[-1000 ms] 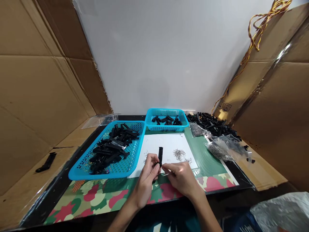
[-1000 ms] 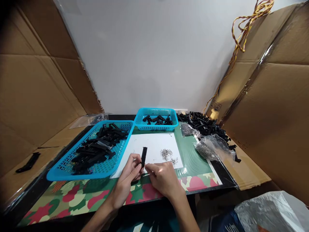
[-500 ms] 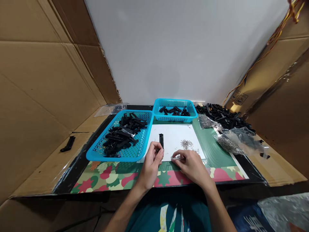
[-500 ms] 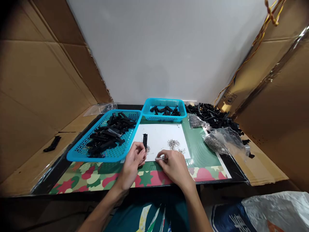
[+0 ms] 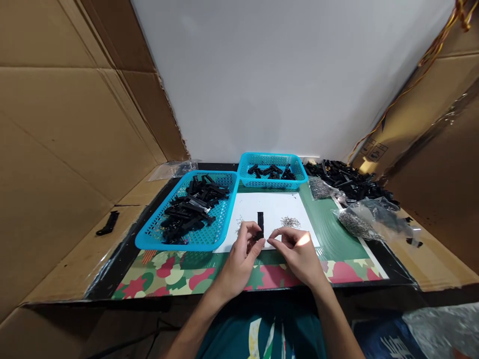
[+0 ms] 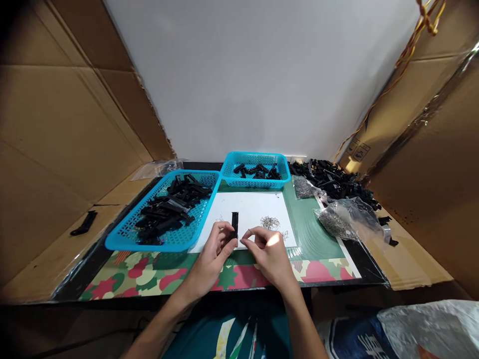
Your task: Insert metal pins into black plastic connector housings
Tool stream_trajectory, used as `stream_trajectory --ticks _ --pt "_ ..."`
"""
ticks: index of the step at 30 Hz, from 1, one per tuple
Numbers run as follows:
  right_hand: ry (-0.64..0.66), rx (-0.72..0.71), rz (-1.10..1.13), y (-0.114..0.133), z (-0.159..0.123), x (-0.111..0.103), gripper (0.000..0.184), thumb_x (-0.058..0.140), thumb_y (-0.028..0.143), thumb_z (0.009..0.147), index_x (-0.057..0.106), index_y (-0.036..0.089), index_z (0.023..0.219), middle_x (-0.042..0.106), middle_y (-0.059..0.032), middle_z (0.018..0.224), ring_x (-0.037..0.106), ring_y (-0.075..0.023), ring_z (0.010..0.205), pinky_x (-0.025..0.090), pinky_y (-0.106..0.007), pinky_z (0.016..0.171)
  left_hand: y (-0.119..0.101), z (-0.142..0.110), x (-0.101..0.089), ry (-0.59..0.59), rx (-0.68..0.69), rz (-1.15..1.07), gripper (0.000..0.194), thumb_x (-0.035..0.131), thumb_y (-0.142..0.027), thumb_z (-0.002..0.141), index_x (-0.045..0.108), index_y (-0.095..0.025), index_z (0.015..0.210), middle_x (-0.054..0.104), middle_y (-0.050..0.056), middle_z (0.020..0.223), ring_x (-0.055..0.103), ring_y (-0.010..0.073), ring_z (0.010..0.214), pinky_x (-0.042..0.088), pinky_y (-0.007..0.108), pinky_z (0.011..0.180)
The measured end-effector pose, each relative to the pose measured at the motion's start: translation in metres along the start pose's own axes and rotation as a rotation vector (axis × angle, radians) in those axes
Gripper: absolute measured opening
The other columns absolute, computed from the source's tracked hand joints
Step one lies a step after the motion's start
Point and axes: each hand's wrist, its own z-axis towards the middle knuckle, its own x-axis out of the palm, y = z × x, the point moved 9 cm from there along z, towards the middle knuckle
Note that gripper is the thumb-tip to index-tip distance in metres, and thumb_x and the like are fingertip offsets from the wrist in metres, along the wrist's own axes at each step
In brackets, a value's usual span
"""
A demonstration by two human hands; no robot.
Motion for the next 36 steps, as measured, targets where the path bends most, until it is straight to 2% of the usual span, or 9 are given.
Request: stream_trajectory --ticks 3,7,13,19,24,31,36 --pt "-0.047 0.000 0.086 0.003 0.000 -0.005 0.026 0.076 0.042 0.090 0.079 0.017 0.083 0.030 0.0080 0.058 0.027 -0.0114 0.055 0.023 -0.028 0.053 -0.004 0.000 0.006 0.064 -0.007 0.037 0.019 0.053 -0.044 0.110 0.053 -0.027 0.117 0.056 -0.001 0.101 0.053 0.0173 0.091 0.042 0.029 0.084" --pt "-0.033 0.025 0.110 0.001 0.000 -0.003 0.027 0.078 0.042 0.088 0.082 0.016 0.081 0.030 0.0075 0.057 0.027 -0.0110 0.055 0.023 -0.028 0.053 -0.006 -0.001 0.009 0.121 -0.041 0.099 0.023 0.046 -0.047 0.112 0.054 -0.025 0.111 0.053 -0.002 0.097 0.051 0.0168 0.087 0.041 0.028 0.080" --pt "-0.040 0.159 0.146 -0.015 -0.004 -0.001 0.027 0.081 0.042 0.084 0.083 0.016 0.077 0.036 0.0054 0.055 0.031 -0.0115 0.055 0.027 -0.027 0.052 -0.010 -0.006 0.008 0.089 -0.087 0.103 0.023 0.047 -0.046 0.111 0.055 -0.024 0.108 0.056 -0.003 0.093 0.054 0.0169 0.087 0.042 0.027 0.079" --pt "-0.084 0.173 0.210 -0.025 -0.004 -0.001 0.030 0.083 0.045 0.078 0.081 0.015 0.072 0.045 0.0021 0.055 0.038 -0.0135 0.055 0.033 -0.027 0.052 -0.018 -0.011 0.009 0.026 -0.105 0.147 0.014 0.050 -0.035 0.110 0.060 -0.025 0.109 0.064 -0.003 0.098 0.060 0.0171 0.090 0.042 0.026 0.081" --pt "-0.038 0.174 0.222 -0.027 -0.002 0.006 0.030 0.083 0.044 0.077 0.082 0.015 0.072 0.037 0.0046 0.053 0.033 -0.0126 0.054 0.030 -0.028 0.052 -0.019 -0.012 0.009 0.019 -0.084 0.208 0.015 0.050 -0.034 0.111 0.060 -0.025 0.106 0.063 -0.003 0.099 0.059 0.0167 0.090 0.042 0.026 0.080" --pt "0.057 0.153 0.174 -0.017 0.004 0.002 0.024 0.080 0.039 0.081 0.082 0.015 0.077 0.025 0.0081 0.056 0.025 -0.0111 0.056 0.022 -0.028 0.053 -0.012 -0.006 0.013 0.133 -0.045 0.292 0.023 0.043 -0.042 0.113 0.059 -0.026 0.112 0.062 0.000 0.101 0.059 0.0188 0.091 0.042 0.029 0.082" --pt "0.136 0.106 0.081 -0.008 0.005 -0.005 0.019 0.074 0.034 0.087 0.082 0.016 0.088 0.029 0.0084 0.056 0.027 -0.0112 0.055 0.020 -0.028 0.052 -0.012 0.000 0.017 0.169 0.001 0.365 0.026 0.040 -0.044 0.113 0.059 -0.027 0.113 0.065 0.001 0.105 0.060 0.0200 0.092 0.043 0.030 0.083"
